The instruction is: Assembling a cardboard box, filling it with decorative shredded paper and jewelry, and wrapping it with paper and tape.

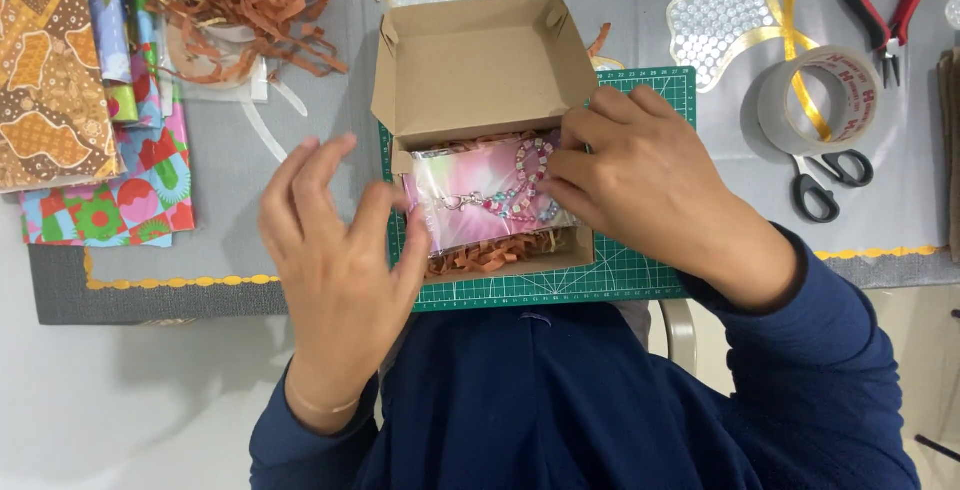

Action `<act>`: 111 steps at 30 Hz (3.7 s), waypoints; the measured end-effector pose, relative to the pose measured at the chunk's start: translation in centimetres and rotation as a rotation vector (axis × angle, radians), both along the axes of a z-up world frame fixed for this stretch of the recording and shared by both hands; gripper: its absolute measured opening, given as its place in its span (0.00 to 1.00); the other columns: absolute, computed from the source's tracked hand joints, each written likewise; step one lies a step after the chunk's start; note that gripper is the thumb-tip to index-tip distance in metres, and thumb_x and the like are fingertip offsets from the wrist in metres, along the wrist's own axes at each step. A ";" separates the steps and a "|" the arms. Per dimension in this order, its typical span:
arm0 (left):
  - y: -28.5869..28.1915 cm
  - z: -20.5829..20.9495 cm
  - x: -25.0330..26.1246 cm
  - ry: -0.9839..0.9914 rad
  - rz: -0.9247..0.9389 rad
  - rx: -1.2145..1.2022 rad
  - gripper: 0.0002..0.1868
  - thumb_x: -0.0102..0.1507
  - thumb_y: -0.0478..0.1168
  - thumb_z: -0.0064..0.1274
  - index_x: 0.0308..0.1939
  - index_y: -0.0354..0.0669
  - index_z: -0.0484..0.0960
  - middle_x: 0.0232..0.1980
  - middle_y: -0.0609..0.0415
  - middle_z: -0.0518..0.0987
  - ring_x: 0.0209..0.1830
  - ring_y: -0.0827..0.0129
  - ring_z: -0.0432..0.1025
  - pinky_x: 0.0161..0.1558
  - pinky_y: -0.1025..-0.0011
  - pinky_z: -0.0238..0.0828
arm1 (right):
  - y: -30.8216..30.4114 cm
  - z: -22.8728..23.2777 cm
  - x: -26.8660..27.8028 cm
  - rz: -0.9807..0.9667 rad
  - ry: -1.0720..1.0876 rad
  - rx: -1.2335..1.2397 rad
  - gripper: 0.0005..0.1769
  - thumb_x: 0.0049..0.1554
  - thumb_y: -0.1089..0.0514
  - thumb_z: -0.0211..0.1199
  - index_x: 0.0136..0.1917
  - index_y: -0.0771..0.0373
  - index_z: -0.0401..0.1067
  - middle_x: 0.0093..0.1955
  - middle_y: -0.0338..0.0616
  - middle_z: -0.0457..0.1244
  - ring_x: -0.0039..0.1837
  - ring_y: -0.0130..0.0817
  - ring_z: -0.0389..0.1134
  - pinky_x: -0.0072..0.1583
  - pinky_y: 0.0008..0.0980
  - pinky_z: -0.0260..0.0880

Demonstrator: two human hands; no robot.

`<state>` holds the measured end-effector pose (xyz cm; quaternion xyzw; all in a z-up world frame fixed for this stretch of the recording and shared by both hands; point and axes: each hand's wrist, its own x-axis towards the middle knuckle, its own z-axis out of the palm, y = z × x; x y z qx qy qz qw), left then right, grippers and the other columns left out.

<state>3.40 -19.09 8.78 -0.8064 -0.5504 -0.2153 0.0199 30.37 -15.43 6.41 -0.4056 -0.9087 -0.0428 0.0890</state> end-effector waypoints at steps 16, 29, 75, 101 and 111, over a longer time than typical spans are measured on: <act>-0.2 0.2 0.3 0.249 0.012 0.072 0.06 0.62 0.41 0.64 0.32 0.48 0.84 0.66 0.52 0.78 0.66 0.54 0.70 0.58 0.57 0.62 | -0.8 0.4 -0.5 0.087 0.014 -0.134 0.18 0.58 0.42 0.71 0.32 0.51 0.79 0.39 0.36 0.60 0.49 0.42 0.61 0.49 0.43 0.58; -0.1 -0.5 0.5 0.174 -0.100 -0.008 0.06 0.60 0.39 0.60 0.39 0.45 0.81 0.63 0.50 0.77 0.55 0.56 0.71 0.48 0.61 0.65 | -0.4 -0.4 -0.4 0.097 0.033 -0.098 0.11 0.58 0.47 0.71 0.36 0.50 0.78 0.39 0.33 0.63 0.49 0.39 0.62 0.50 0.41 0.58; 6.9 -1.8 -0.7 -0.606 0.034 -0.626 0.23 0.71 0.55 0.40 0.63 0.47 0.61 0.48 0.52 0.76 0.48 0.67 0.73 0.43 0.67 0.69 | 3.8 0.2 1.8 -0.536 0.779 -0.503 0.16 0.71 0.44 0.52 0.58 0.59 0.62 0.45 0.44 0.70 0.39 0.32 0.68 0.41 0.33 0.63; -0.7 -5.8 -3.5 -0.193 -0.278 0.058 0.25 0.68 0.26 0.57 0.69 0.38 0.71 0.70 0.38 0.68 0.51 0.54 0.78 0.49 0.61 0.77 | -5.1 -0.7 2.7 -0.203 0.391 -0.048 0.24 0.62 0.75 0.60 0.70 0.62 0.68 0.71 0.54 0.62 0.69 0.53 0.67 0.57 0.49 0.73; -4.4 -8.5 -3.8 -0.374 -0.470 -0.018 0.24 0.68 0.35 0.62 0.67 0.44 0.73 0.67 0.39 0.69 0.58 0.54 0.77 0.55 0.64 0.86 | -9.3 -1.5 2.9 -0.086 0.664 -0.355 0.25 0.60 0.66 0.65 0.70 0.62 0.65 0.78 0.59 0.52 0.66 0.50 0.70 0.69 0.45 0.75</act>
